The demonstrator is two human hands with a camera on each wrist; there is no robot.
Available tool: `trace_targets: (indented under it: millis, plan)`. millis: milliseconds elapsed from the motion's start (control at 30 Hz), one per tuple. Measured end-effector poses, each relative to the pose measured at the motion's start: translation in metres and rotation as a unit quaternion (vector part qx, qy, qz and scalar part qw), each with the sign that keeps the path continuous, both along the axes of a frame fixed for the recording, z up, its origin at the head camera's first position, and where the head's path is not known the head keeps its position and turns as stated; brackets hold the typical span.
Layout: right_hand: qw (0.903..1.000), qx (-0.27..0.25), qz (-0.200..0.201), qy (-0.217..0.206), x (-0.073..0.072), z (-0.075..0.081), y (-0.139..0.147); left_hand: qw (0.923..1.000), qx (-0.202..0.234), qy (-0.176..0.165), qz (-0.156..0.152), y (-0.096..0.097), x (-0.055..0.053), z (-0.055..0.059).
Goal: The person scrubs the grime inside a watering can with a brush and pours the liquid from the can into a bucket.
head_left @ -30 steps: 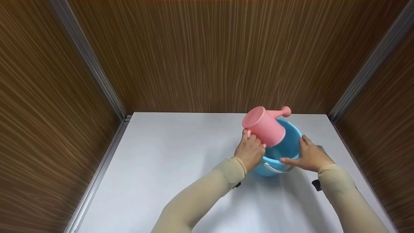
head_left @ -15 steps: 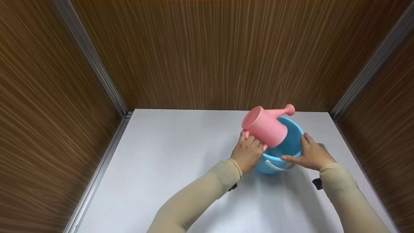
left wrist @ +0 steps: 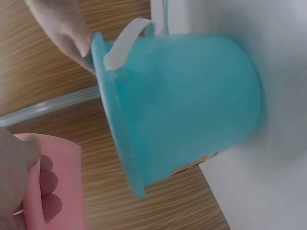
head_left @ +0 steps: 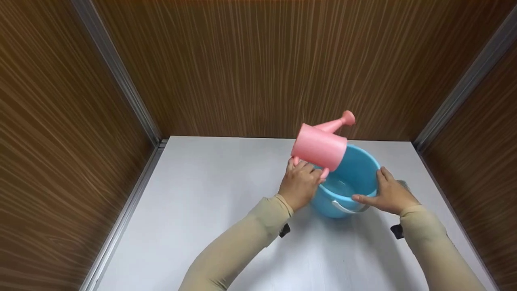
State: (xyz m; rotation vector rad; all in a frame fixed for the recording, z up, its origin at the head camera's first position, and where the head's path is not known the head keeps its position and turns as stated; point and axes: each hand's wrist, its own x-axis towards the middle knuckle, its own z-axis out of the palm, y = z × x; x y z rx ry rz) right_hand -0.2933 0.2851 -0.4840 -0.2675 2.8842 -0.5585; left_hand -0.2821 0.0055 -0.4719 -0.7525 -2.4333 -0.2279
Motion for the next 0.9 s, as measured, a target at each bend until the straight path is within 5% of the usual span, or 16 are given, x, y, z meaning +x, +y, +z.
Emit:
trace_targets:
  millis: [167,267,467,733,900]
  plan:
    - [1.0,-0.001,-0.006,-0.001,0.0,-0.001,0.001,0.9968,0.08,0.001,-0.01,-0.01,-0.004,0.005]
    - [1.0,-0.004,-0.007,-0.003,0.0,-0.002,0.001,0.9876,0.156,-0.006,-0.017,-0.016,-0.007,0.004]
    - [1.0,-0.003,-0.001,0.007,0.001,-0.004,0.003,0.9579,0.284,-0.043,-0.011,-0.027,-0.01,0.003]
    - [0.9998,-0.002,0.005,0.019,0.0,-0.004,0.002,0.9039,0.401,-0.149,0.015,-0.048,-0.013,-0.001]
    - [0.9998,-0.003,0.002,0.018,0.0,-0.005,0.002,0.8914,0.425,-0.151,0.04,-0.064,-0.018,-0.012]
